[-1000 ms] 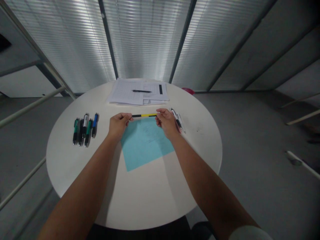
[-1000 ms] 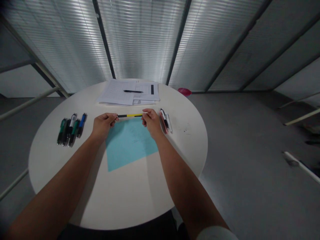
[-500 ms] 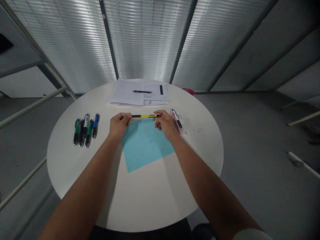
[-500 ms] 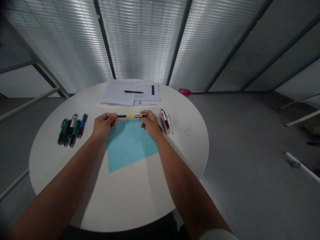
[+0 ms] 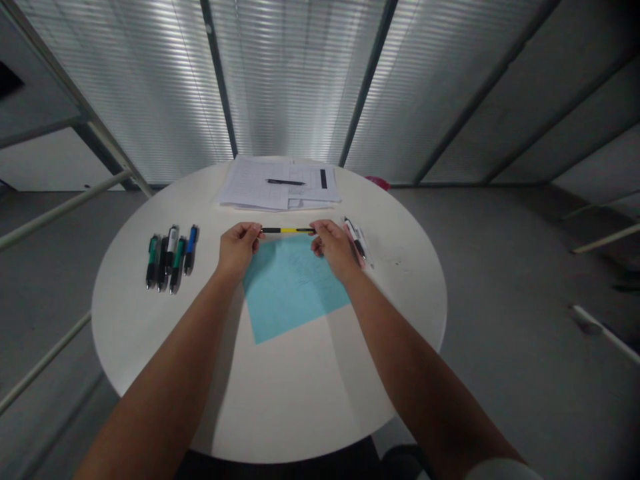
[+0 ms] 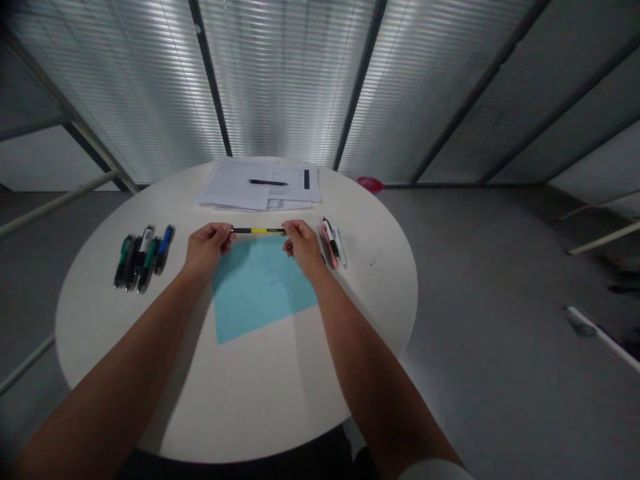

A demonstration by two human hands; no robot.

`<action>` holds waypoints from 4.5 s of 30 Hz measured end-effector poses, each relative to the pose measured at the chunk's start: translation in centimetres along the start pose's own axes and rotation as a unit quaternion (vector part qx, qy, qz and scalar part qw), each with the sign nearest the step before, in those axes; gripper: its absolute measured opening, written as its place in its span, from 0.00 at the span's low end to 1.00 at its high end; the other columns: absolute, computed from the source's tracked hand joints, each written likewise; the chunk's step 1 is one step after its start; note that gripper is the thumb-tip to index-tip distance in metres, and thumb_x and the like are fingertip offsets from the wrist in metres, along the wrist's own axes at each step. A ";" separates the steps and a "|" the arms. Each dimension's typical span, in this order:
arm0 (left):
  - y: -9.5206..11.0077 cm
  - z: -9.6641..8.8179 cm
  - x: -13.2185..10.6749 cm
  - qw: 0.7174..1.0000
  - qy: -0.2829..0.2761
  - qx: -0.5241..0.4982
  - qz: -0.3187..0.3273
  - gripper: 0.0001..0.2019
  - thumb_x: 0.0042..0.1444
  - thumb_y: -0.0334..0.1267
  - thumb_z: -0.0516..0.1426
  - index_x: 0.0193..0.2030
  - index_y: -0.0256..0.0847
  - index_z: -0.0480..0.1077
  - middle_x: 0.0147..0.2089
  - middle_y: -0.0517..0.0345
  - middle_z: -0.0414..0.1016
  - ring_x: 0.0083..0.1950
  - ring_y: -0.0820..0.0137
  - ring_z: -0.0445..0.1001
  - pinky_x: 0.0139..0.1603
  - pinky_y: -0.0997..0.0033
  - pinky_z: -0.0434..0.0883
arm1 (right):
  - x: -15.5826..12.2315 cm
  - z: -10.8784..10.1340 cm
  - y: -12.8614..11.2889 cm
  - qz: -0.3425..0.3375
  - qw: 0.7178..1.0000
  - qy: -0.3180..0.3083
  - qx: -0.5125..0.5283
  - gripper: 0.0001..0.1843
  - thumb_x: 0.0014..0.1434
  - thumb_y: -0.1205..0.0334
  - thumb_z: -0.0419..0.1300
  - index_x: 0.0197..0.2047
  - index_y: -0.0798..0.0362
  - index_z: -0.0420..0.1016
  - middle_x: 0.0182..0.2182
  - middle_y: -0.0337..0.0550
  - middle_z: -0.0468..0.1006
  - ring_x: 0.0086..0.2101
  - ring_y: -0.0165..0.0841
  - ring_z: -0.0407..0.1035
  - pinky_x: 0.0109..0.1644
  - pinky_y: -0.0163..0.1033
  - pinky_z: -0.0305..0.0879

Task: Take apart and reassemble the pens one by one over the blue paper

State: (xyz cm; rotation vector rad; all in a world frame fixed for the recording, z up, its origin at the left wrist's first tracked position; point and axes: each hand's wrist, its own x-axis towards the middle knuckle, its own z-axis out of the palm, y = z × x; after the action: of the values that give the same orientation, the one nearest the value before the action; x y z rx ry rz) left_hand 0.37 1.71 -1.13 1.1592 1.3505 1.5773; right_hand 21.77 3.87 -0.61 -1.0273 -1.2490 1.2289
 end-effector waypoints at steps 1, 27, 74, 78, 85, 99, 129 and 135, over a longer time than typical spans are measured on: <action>0.0 0.0 0.0 1.000 0.001 0.000 -0.001 0.12 0.52 0.47 0.62 0.29 0.38 0.74 0.23 0.59 0.70 0.21 0.76 0.62 0.22 0.74 0.60 | 0.0 0.0 0.0 0.005 1.000 -0.001 -0.001 0.19 0.56 0.42 0.60 0.36 0.51 0.71 0.24 0.33 0.71 0.19 0.23 0.63 0.19 0.30 0.55; 0.0 -0.1 0.0 0.999 -0.001 -0.037 0.000 0.11 0.52 0.44 0.63 0.31 0.37 0.74 0.26 0.59 0.72 0.21 0.78 0.62 0.22 0.75 0.59 | 0.0 0.0 0.2 -0.001 1.000 -0.021 -0.011 0.17 0.58 0.45 0.58 0.38 0.51 0.72 0.22 0.34 0.71 0.19 0.24 0.63 0.19 0.30 0.53; 0.5 -0.1 0.0 0.995 0.010 -0.097 -0.036 0.10 0.48 0.41 0.63 0.35 0.38 0.74 0.25 0.61 0.69 0.21 0.77 0.64 0.22 0.75 0.59 | 0.0 -0.3 0.0 0.013 0.999 -0.029 0.040 0.13 0.53 0.56 0.63 0.40 0.51 0.69 0.28 0.34 0.75 0.19 0.24 0.65 0.20 0.31 0.55; 0.6 -0.2 0.0 0.992 0.016 -0.118 -0.044 0.12 0.47 0.40 0.62 0.39 0.37 0.77 0.25 0.61 0.68 0.22 0.77 0.64 0.22 0.75 0.60 | 0.3 -0.5 0.4 0.024 0.997 -0.009 0.078 0.14 0.54 0.54 0.62 0.41 0.49 0.66 0.28 0.33 0.76 0.18 0.24 0.66 0.19 0.31 0.56; 0.5 0.0 -0.1 0.997 0.034 -0.065 -0.033 0.08 0.49 0.39 0.58 0.34 0.39 0.75 0.25 0.61 0.67 0.22 0.76 0.62 0.22 0.73 0.59 | 0.4 -0.6 0.4 0.033 0.991 0.016 0.126 0.11 0.53 0.59 0.60 0.40 0.49 0.65 0.25 0.32 0.75 0.17 0.26 0.66 0.19 0.32 0.57; -0.4 -0.4 -0.9 0.897 -0.051 0.413 0.150 0.06 0.48 0.33 0.58 0.34 0.42 0.75 0.33 0.50 0.74 0.40 0.56 0.70 0.49 0.55 0.63 | 0.5 -0.4 0.2 0.052 0.990 0.033 0.128 0.09 0.53 0.61 0.58 0.39 0.48 0.65 0.22 0.30 0.71 0.17 0.24 0.63 0.20 0.31 0.54; 1.6 0.6 -1.4 0.978 -0.061 0.172 0.099 0.07 0.52 0.39 0.61 0.34 0.40 0.79 0.33 0.55 0.78 0.32 0.69 0.69 0.37 0.68 0.66 | 0.7 -0.4 0.4 0.044 0.992 0.035 0.113 0.10 0.54 0.60 0.59 0.39 0.48 0.65 0.23 0.29 0.71 0.17 0.24 0.63 0.18 0.30 0.52; 1.5 0.3 -1.0 0.995 -0.025 0.084 0.055 0.06 0.51 0.39 0.62 0.32 0.39 0.78 0.28 0.56 0.75 0.29 0.70 0.68 0.32 0.70 0.64 | 0.5 -0.4 -0.1 0.056 0.988 0.047 0.136 0.07 0.56 0.63 0.56 0.40 0.48 0.65 0.22 0.30 0.71 0.17 0.25 0.63 0.20 0.31 0.54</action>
State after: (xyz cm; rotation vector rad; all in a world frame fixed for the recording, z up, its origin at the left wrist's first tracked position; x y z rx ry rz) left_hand 1.01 0.62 0.16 1.3863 1.4287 1.5225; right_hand 22.14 4.40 -0.47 -0.9517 -0.9306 1.3785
